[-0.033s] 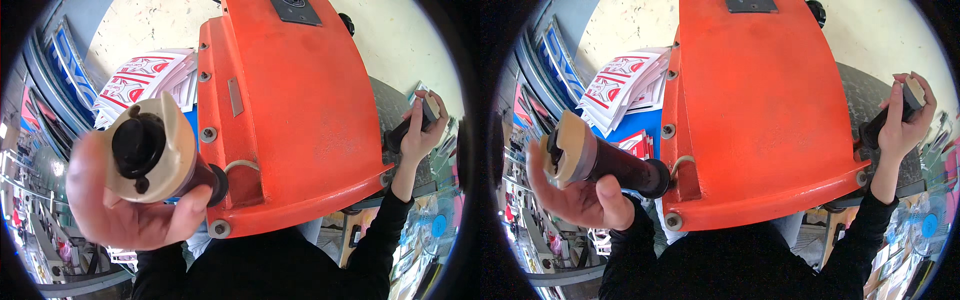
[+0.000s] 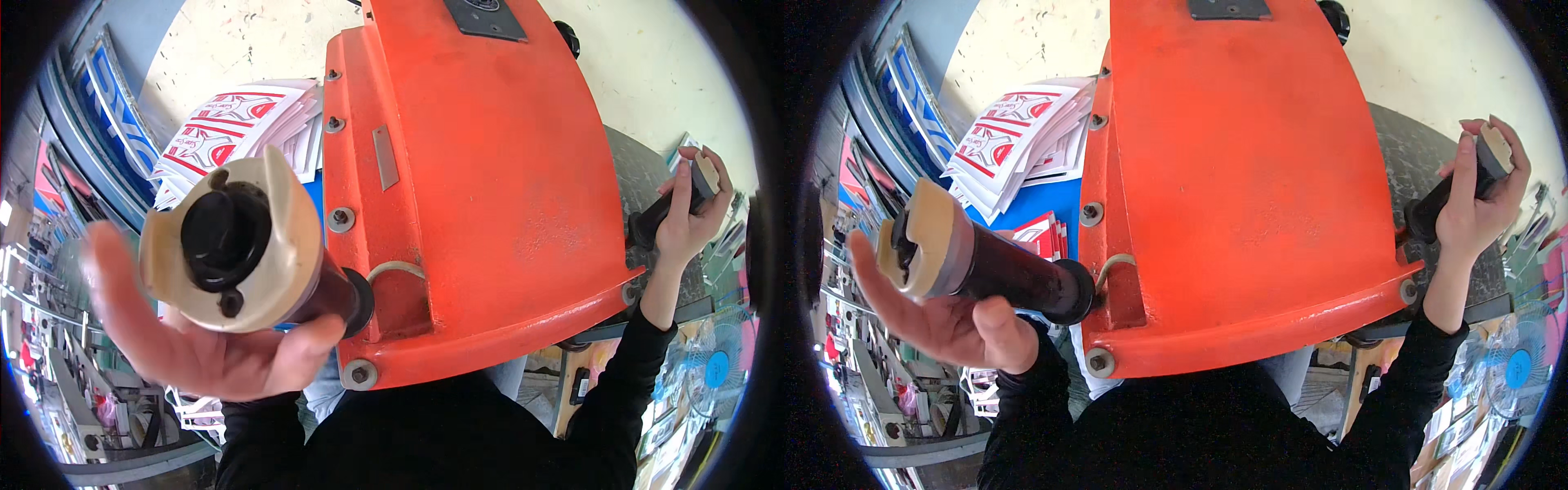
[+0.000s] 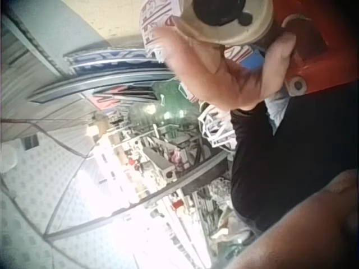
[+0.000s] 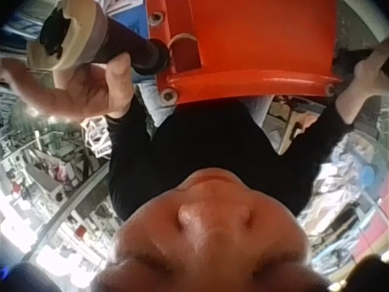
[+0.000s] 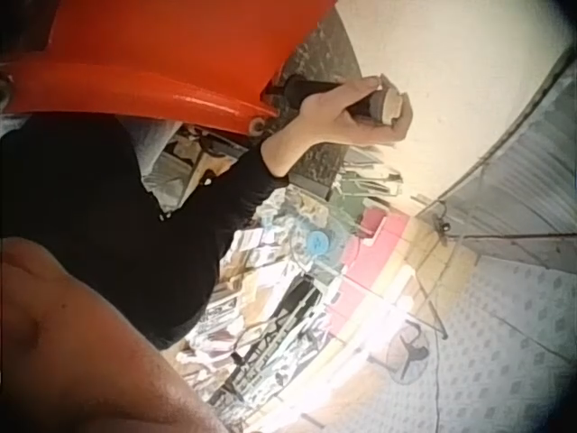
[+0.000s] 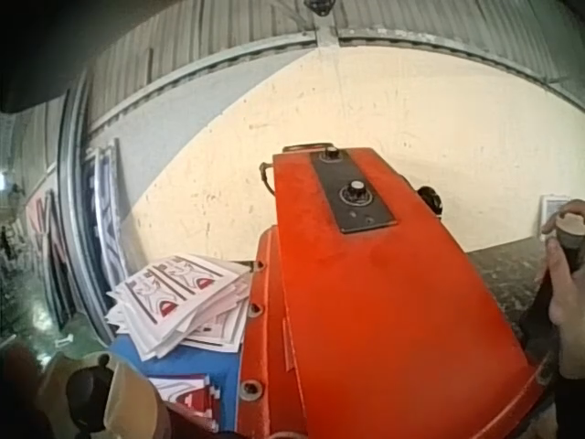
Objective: Using a manual press and a custom die to cut out individual stickers from pre-printed sheets.
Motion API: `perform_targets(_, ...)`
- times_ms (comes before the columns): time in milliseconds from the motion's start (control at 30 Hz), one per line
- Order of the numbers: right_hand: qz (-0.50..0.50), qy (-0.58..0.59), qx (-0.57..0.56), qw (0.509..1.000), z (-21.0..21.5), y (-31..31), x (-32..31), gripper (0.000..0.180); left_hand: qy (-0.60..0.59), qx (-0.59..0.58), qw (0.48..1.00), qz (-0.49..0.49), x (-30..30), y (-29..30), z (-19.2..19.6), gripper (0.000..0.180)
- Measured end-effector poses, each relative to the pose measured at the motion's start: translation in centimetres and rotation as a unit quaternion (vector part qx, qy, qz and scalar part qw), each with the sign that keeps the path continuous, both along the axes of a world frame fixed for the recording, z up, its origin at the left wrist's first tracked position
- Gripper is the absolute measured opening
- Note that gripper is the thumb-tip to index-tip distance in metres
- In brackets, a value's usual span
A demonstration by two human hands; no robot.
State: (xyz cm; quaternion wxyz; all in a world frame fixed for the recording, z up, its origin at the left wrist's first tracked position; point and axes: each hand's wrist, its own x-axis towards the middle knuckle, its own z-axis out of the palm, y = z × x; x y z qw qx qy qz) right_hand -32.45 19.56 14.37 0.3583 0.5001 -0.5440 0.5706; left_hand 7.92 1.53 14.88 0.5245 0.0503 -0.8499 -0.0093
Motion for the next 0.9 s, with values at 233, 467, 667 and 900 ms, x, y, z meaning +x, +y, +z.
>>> perform_targets(233,-0.043,0.007,0.039,0.998,1.5,0.9,-3.1,0.054,0.214,0.157,0.964,-0.016,-2.0,-3.2,-7.4,0.099)
perform_targets(467,-0.365,0.082,-0.017,0.927,1.1,0.5,-9.9,0.062,-0.217,0.3,0.928,0.036,-1.0,-1.0,-9.5,0.124)
perform_targets(667,-0.002,0.037,0.145,0.989,2.4,5.0,-7.6,0.07,-0.254,0.328,0.91,0.0,-0.9,-1.8,-10.6,0.114)
perform_targets(900,0.431,-0.229,0.192,0.851,2.5,2.7,2.6,0.069,-0.237,0.357,0.903,-0.019,-0.4,-2.0,-11.0,0.102)
